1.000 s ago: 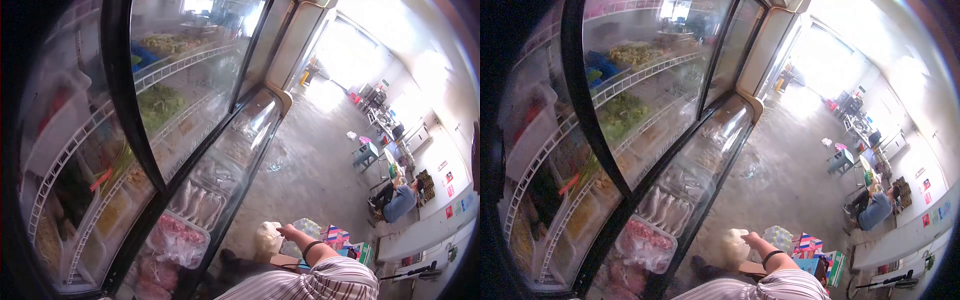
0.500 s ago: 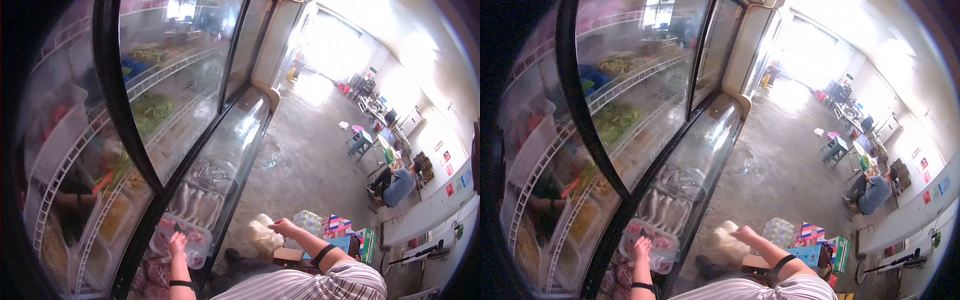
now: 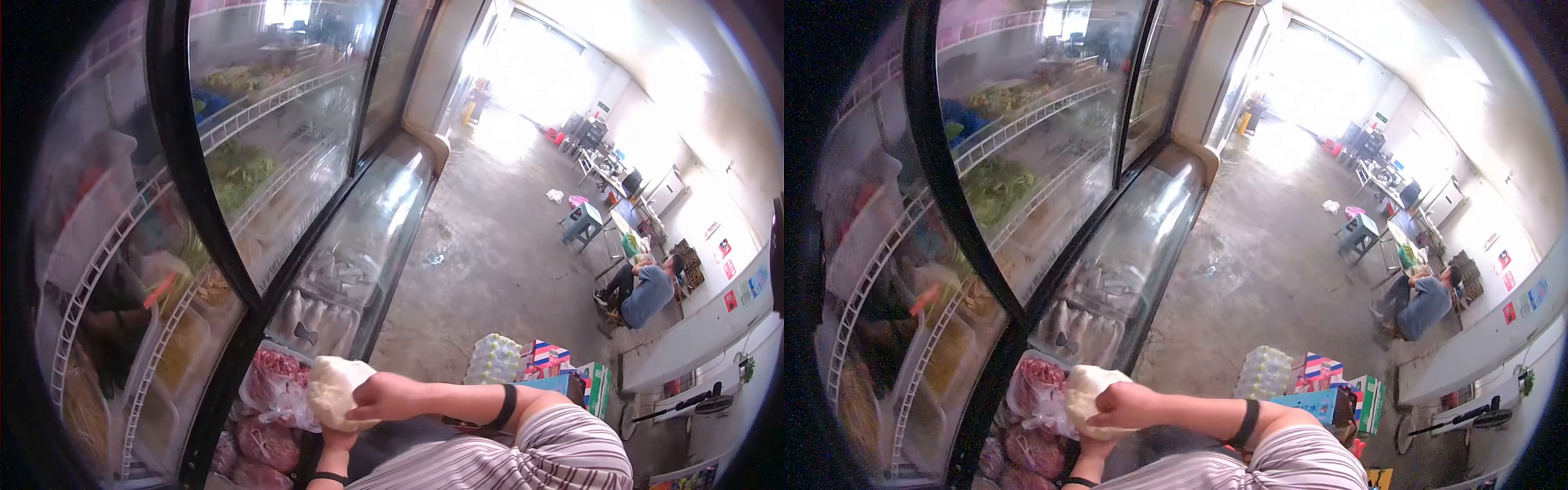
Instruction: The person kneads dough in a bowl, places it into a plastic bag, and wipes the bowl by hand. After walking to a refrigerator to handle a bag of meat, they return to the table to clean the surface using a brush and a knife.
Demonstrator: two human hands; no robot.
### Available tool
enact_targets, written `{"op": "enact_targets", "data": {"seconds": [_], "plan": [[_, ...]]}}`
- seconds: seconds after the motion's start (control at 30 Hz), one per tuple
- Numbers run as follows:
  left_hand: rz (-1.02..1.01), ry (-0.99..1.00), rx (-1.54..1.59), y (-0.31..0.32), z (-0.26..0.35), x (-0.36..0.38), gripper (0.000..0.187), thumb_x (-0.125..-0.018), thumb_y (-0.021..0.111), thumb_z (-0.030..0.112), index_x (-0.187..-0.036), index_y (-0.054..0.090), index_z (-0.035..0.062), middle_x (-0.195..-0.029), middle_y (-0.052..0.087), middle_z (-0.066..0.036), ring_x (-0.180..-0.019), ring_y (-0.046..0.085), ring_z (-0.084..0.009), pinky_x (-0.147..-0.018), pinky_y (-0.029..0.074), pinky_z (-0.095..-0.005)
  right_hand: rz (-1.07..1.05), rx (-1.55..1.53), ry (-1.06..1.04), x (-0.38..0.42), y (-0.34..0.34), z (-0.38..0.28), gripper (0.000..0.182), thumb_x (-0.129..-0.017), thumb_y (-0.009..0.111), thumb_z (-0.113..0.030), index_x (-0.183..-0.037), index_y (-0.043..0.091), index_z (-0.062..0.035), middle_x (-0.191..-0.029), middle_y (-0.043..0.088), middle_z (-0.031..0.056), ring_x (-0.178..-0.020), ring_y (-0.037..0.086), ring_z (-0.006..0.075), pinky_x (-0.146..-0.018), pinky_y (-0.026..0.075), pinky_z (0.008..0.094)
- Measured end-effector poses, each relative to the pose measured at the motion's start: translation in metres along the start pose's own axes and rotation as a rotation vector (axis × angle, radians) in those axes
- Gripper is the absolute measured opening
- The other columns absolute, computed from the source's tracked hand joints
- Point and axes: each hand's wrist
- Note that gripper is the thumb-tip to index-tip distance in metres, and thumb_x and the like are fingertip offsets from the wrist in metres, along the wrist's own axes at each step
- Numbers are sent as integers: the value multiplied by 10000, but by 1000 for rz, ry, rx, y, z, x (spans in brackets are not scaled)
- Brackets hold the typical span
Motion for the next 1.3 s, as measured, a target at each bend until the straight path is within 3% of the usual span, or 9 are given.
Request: {"op": "enact_targets", "data": {"seconds": [0.2, 0.53, 0.77, 0.87, 1.1, 1.13, 1.2, 1.23, 1.3], "plan": [[-21, 2, 194, -64, -69, 43, 582, -885, 371, 494, -1334, 280, 135, -1336, 361, -80, -1218, 384, -236, -993, 356, -423, -172, -49, -170, -23, 32, -32, 392, -774, 606, -355, -618, 528, -4, -564, 530, 134, -525, 509, 271, -528, 406, 372], [-28, 50, 565, -112, -159, 85, 588, -883, 361, 505, -1339, 271, 145, -1346, 344, -75, -1236, 359, -235, -1002, 337, -434, -157, -91, -344, -47, 65, -54, 316, -727, 627, -301, -611, 543, -19, -555, 535, 119, -532, 537, 277, -525, 412, 370], [-73, 85, 821, -152, -208, 81, 592, -882, 354, 513, -1342, 266, 153, -1354, 332, -72, -1249, 341, -235, -1009, 325, -441, -150, -155, -342, -47, 75, -45, 339, -738, 629, -300, -607, 523, -6, -547, 508, 126, -518, 503, 276, -520, 397, 369], [-82, 103, 928, -137, -238, 86, 593, -881, 351, 517, -1344, 263, 156, -1357, 327, -70, -1254, 334, -234, -1012, 319, -445, -183, -143, -334, -51, 80, -38, 351, -742, 629, -307, -608, 518, -2, -551, 504, 135, -526, 504, 279, -527, 397, 368], [-128, 137, 1163, -187, -294, 131, 597, -880, 344, 525, -1347, 257, 163, -1364, 315, -67, -1267, 316, -234, -1019, 306, -452, -167, -141, -229, -49, 85, -29, 377, -758, 615, -333, -612, 525, 2, -559, 516, 135, -531, 501, 260, -539, 399, 363], [-130, 138, 1161, -170, -231, 123, 597, -880, 344, 525, -1347, 257, 163, -1364, 315, -67, -1267, 316, -234, -1019, 306, -452, -165, -158, -205, -49, 86, -27, 380, -763, 612, -338, -614, 529, 3, -562, 520, 134, -528, 498, 252, -541, 399, 362], [247, -60, 383, -41, -37, 88, 585, -914, 266, 488, -1405, 121, 205, -1440, 185, -64, -1314, 233, -198, -1069, 221, -392, -159, -156, -202, -51, 87, -23, 380, -766, 610, -339, -616, 534, 3, -565, 523, 135, -528, 497, 247, -544, 400, 361], [248, -61, 383, -33, -18, 87, 585, -914, 266, 488, -1405, 121, 205, -1440, 185, -64, -1314, 233, -198, -1069, 221, -392, -155, -156, -196, -52, 88, -22, 380, -769, 609, -340, -618, 538, 3, -568, 526, 136, -527, 497, 243, -546, 401, 360], [293, -180, 1438, -24, 0, 85, 653, -858, 276, 602, -1365, 221, 195, -1398, 254, -68, -1311, 231, -230, -1072, 184, -457, -152, -161, -177, -53, 89, -19, 384, -770, 609, -342, -616, 537, 3, -567, 523, 134, -529, 497, 238, -548, 400, 359]]}}
Point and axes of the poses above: each hand's wrist, its own x-axis away from the middle knuckle, its own y-axis out of the palm, z = x × y
